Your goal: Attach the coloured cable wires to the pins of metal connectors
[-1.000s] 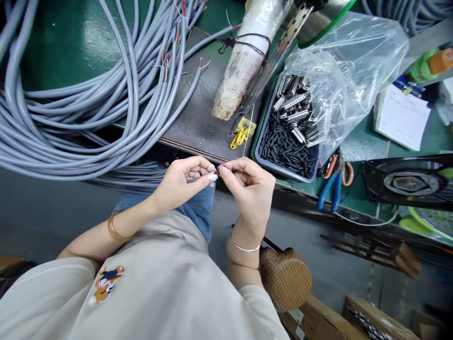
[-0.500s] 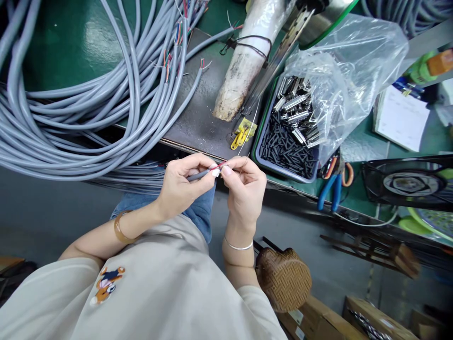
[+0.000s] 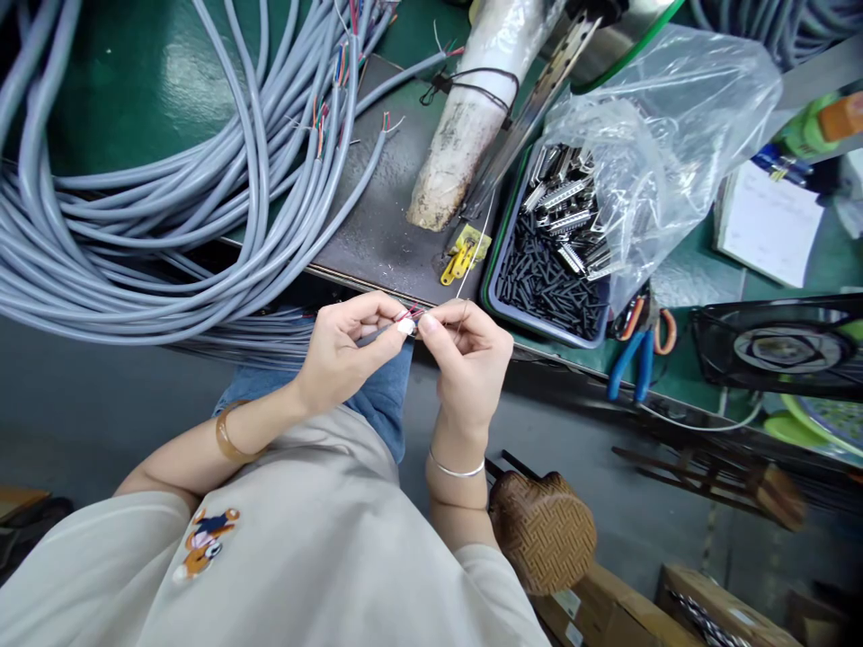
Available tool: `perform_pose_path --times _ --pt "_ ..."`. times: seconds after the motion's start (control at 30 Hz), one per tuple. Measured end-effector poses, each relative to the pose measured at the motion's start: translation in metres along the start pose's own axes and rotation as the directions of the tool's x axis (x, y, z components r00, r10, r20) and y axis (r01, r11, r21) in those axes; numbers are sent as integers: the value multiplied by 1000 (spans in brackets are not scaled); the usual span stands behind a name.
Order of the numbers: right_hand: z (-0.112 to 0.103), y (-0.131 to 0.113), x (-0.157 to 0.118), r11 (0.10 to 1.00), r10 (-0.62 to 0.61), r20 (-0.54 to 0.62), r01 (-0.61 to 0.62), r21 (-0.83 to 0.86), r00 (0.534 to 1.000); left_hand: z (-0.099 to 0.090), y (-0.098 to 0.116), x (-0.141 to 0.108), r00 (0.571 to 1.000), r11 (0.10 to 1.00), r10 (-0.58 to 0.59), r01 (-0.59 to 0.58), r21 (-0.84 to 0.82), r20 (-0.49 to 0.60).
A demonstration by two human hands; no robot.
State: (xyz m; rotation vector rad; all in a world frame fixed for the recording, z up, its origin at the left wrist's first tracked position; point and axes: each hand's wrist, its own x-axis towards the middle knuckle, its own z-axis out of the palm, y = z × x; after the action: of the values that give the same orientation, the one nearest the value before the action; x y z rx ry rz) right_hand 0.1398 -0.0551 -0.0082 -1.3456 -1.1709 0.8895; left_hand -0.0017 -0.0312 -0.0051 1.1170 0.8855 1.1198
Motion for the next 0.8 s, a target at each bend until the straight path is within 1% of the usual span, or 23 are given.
perform_pose_path --times 0.07,0.17,0.23,0.3,0.37,0.5,0.6,0.63,0.67,0.7,0.73,0.8 --pt "-2 1 1 999 14 12 -15 33 1000 -1 1 1 1000 1000 -10 10 -25 2" --pt "-5 -2 0 1000 4 -41 -4 8 999 -3 0 4 999 995 -52 51 -85 -10" --pt "-7 -5 -3 998 -44 -84 40 -39 996 -4 -1 4 997 989 -79 77 -124 -15" --pt "-9 -9 -4 990 -108 -80 100 -96 991 -5 -1 5 995 985 -96 93 -145 -13" --pt "-10 -13 -5 977 -157 -33 151 -153 987 -5 -1 5 994 984 -109 107 -143 -9" --pt "-13 -19 -4 939 -198 117 223 -264 973 -4 3 5 992 983 -119 123 -135 38" --pt "-15 -25 -4 902 -235 255 308 -302 938 -2 5 5 988 982 -122 134 -133 97" --pt "-15 -27 -5 893 -251 274 331 -304 929 -2 5 5 985 980 -134 148 -134 105" --pt "-16 -29 -5 888 -266 256 340 -310 929 -2 5 5 983 976 -153 168 -141 105" --pt "-16 -30 -5 885 -283 200 336 -321 938 -2 4 5 979 969 -176 191 -159 102" --pt "-17 -30 -5 887 -298 111 318 -336 948 -3 3 5 975 959 -201 217 -185 99" --pt "-18 -29 -3 901 -303 -65 263 -346 951 -5 1 4 963 935 -247 265 -236 105"
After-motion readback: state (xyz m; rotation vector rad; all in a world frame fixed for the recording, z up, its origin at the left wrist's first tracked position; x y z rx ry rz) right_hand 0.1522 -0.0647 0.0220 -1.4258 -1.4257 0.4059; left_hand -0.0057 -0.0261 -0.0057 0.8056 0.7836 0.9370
